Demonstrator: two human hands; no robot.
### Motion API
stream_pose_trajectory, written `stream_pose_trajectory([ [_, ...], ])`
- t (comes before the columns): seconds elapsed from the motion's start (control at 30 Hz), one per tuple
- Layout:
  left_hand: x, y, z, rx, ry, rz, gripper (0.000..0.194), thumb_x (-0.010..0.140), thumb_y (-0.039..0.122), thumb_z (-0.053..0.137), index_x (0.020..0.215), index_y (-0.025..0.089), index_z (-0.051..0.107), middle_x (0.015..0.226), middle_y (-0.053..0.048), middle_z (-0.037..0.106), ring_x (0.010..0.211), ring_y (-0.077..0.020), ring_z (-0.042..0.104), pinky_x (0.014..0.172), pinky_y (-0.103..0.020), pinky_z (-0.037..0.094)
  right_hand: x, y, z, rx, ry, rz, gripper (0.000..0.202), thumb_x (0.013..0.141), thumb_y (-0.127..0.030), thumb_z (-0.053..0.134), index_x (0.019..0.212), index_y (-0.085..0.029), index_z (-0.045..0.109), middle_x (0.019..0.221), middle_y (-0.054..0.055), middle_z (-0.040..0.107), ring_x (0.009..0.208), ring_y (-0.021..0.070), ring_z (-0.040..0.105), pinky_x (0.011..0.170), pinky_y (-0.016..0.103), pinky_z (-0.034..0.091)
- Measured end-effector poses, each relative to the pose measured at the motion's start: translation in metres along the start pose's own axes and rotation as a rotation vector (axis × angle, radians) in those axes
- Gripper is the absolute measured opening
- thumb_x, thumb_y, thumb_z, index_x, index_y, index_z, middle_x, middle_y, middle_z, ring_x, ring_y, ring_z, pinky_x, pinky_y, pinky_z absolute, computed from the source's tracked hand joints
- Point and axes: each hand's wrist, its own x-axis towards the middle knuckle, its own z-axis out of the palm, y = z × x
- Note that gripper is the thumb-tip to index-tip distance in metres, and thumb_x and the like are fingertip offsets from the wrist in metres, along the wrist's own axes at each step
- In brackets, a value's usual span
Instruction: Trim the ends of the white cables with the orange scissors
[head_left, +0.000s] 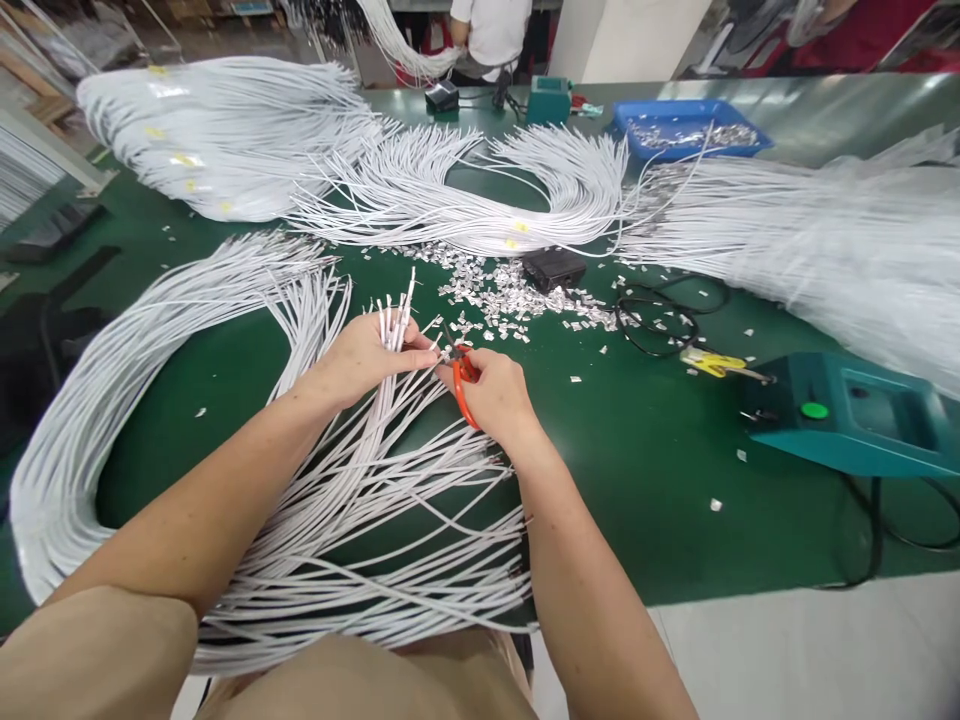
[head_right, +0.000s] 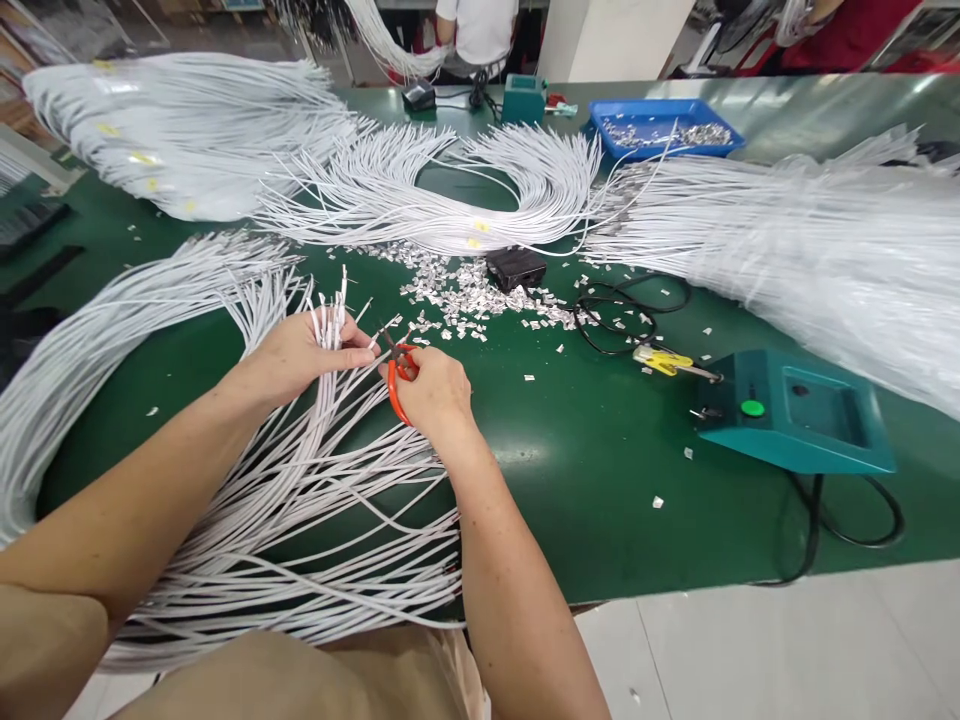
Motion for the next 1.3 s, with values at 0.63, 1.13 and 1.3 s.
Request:
stream_pose_trajectory([
  [0.63, -0.009, 0.012, 0.009, 0.226, 0.11, 0.082, 0.024, 0.063, 0.03, 0.074, 0.072, 0.02, 0.054, 0.076, 0.001, 0.07, 0.071, -0.0173, 0.063, 0.069, -0.029, 0.047, -0.002, 0.003, 0.007, -0.4, 0.051, -0.157, 0.026, 0.088, -0.036, 0.05, 0.075, -0.02, 0.065, 0.086, 0.008, 0.069, 0.081, 0.0203, 0.062, 0.069, 0.03, 0.037],
  [1.13, -0.008, 0.011, 0.009, 0.289, 0.143, 0.076, 0.025, 0.063, 0.034, 0.075, 0.073, 0.02, 0.057, 0.075, 0.001, 0.069, 0.07, -0.0171, 0.06, 0.069, -0.03, 0.046, 0.003, 0.005, 0.003, 0.279, 0.093, -0.052, 0.022, 0.075, -0.038, 0.062, 0.08, -0.019, 0.07, 0.076, 0.001, 0.068, 0.07, 0.0146, 0.057, 0.065, 0.026, 0.041],
  [1.3, -0.008, 0.009, 0.009, 0.306, 0.152, 0.086, 0.025, 0.063, 0.036, 0.074, 0.073, 0.02, 0.058, 0.076, 0.001, 0.068, 0.069, -0.017, 0.06, 0.068, -0.03, 0.045, 0.003, 0.003, 0.007, 0.424, 0.203, 0.009, 0.023, 0.07, -0.041, 0.066, 0.074, -0.019, 0.071, 0.072, 0.0, 0.067, 0.068, 0.0142, 0.057, 0.066, 0.027, 0.043],
])
